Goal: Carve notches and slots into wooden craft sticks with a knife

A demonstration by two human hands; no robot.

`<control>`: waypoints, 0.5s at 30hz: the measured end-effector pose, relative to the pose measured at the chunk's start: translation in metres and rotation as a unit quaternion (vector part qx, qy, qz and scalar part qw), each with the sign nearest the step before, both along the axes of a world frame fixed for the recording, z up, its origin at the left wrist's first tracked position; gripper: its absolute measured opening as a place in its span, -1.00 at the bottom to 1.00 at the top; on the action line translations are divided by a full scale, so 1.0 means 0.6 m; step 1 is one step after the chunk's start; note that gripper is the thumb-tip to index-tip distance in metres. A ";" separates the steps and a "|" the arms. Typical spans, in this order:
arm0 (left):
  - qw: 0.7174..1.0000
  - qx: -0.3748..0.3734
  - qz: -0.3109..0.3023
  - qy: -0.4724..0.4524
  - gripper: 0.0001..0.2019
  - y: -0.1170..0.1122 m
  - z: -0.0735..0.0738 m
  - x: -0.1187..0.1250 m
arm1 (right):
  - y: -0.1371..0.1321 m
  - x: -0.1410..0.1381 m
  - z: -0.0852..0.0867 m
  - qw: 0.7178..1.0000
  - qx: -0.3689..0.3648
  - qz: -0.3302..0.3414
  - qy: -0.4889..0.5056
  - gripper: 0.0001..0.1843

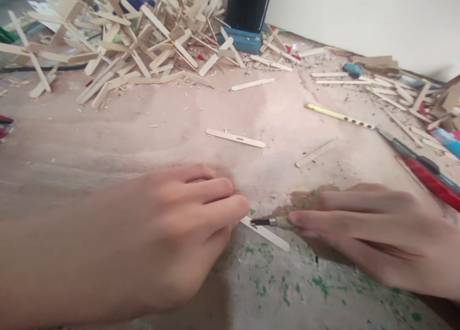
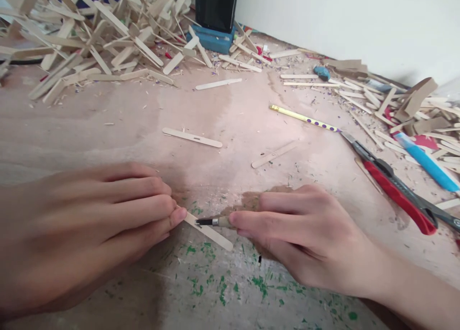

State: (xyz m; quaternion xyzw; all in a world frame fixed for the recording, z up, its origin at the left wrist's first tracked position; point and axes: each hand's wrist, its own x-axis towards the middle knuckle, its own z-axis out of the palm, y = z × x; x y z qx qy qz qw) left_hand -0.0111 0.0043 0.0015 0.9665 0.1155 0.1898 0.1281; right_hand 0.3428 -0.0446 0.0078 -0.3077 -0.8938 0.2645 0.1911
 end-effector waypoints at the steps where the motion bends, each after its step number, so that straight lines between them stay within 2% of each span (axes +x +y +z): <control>1: 1.000 0.002 -0.007 0.007 -0.55 0.000 -0.001 0.000 | -0.001 0.000 -0.002 1.000 0.009 0.001 -0.011 -0.72; 10: 1.000 -0.013 -0.013 0.020 -0.55 -0.004 0.001 -0.004 | -0.007 -0.002 0.002 1.000 0.012 -0.018 0.002 -0.78; 15: 0.999 0.003 -0.024 0.029 -0.56 0.002 0.000 -0.006 | -0.004 -0.003 -0.004 0.998 0.064 0.003 -0.020 -0.76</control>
